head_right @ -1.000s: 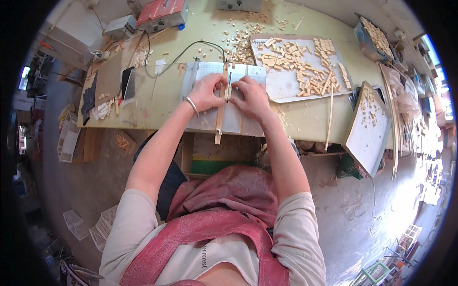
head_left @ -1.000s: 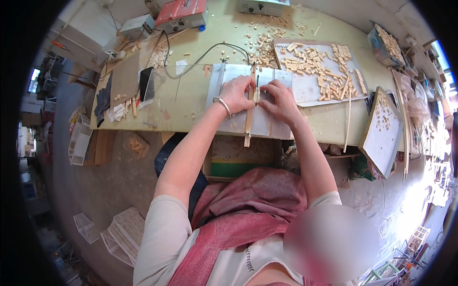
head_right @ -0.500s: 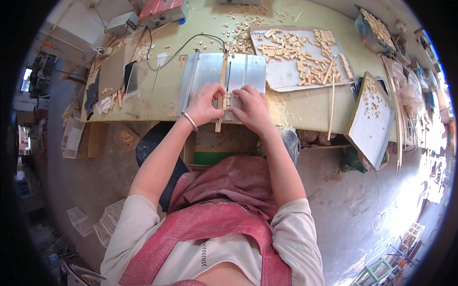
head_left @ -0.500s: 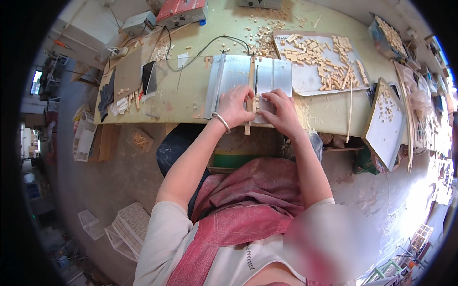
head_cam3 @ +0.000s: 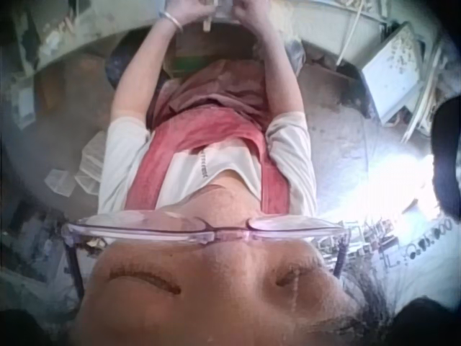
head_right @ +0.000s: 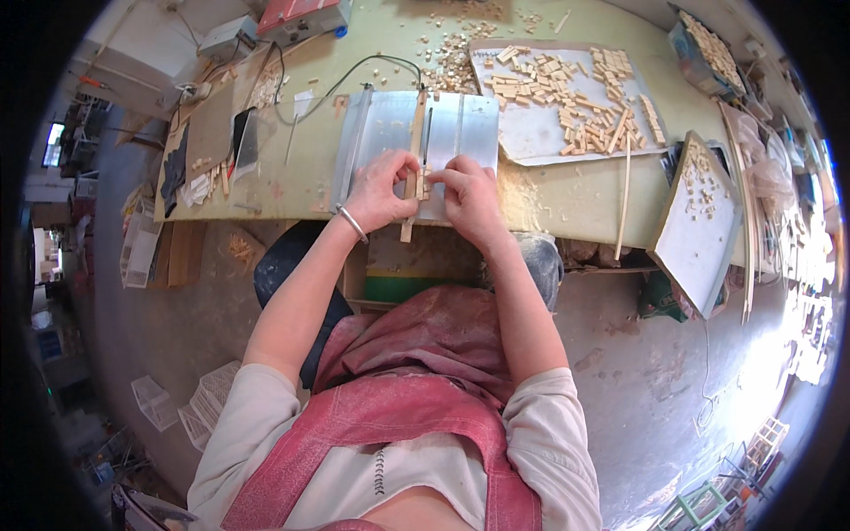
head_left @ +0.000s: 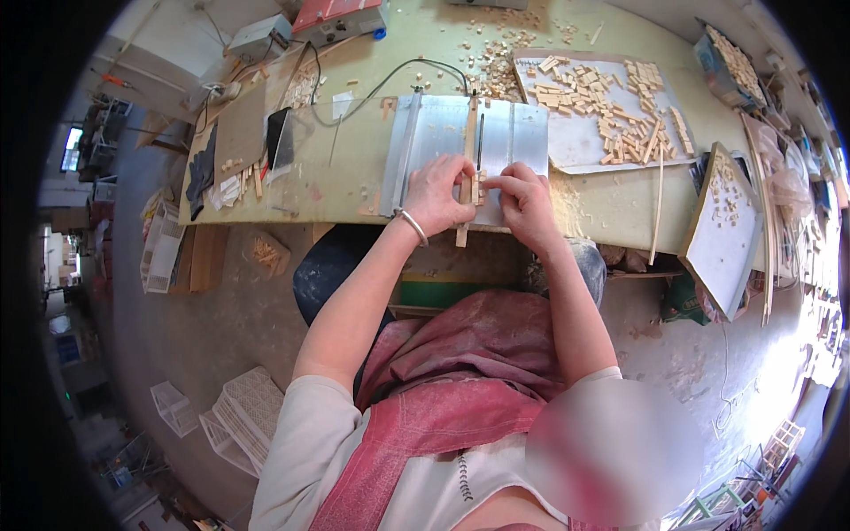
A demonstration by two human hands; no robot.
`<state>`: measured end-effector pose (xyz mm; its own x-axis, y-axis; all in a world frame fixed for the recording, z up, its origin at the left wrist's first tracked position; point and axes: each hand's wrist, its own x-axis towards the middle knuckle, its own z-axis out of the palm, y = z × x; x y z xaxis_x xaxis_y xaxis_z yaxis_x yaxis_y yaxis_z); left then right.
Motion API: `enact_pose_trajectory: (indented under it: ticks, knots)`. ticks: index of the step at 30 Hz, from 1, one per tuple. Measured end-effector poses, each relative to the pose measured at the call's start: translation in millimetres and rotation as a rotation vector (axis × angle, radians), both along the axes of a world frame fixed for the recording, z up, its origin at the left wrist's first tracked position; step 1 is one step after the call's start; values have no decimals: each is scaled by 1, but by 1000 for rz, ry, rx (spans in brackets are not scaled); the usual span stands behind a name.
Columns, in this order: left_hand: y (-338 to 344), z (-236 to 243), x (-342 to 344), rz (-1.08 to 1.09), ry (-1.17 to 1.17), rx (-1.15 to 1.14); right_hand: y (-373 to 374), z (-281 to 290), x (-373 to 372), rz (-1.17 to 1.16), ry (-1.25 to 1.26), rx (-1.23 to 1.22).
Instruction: The person repeatedly feeds small wooden sticks into a table saw, cuts them into short pieces, and places the cut pieces onto a tray. The person handles the sticks one at a time, aligns them against the saw blade, and collects the resulting pieces.
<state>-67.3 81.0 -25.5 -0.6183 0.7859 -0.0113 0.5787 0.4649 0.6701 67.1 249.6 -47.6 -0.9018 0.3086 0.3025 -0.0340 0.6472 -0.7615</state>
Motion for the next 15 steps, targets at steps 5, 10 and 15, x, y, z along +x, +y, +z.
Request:
enact_pose_trajectory:
  ticks: [5, 10, 15]
  knots:
    - [1, -2, -1, -6, 2, 25, 7, -6, 4, -117, 4, -11]
    - [0, -5, 0, -3, 49, 64, 0, 2, 5, -143, 72, 105]
    - [0, -4, 0, -13, 48, 68, -2, 6, -3, -174, 106, 207]
